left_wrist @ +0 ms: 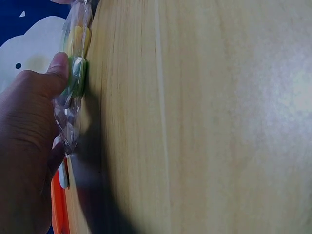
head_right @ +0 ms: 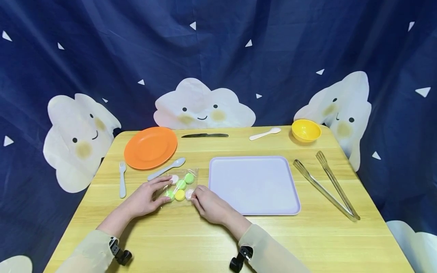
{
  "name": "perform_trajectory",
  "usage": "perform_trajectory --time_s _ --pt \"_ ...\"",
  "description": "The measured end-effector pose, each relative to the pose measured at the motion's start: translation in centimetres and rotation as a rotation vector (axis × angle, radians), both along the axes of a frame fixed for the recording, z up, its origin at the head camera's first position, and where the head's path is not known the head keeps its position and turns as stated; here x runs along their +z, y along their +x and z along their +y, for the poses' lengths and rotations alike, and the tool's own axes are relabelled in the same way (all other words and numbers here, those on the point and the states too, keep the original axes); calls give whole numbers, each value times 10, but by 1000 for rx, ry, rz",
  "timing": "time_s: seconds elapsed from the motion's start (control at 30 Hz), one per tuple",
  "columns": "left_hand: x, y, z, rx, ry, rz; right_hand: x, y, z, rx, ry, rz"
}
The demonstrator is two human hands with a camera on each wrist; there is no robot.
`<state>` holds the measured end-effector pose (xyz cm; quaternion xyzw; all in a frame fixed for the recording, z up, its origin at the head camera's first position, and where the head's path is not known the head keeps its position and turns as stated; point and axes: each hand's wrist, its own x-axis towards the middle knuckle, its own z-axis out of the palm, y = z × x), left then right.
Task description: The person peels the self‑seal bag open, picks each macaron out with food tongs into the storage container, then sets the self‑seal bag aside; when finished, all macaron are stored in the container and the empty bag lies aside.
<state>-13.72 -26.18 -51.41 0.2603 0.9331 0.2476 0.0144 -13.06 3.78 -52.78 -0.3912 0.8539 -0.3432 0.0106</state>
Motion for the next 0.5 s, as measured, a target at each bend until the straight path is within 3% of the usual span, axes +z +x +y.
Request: perform_trajectory --time_s 0.17,0.4,0.5 --pt "-2 0 0 7 5 12 -2 1 1 -21 -76 38" --pt "-1 0 0 6 6 8 -1 0 -5 -3 -11 222" --pt "0 0 0 3 8 -2 0 0 -7 -17 9 256"
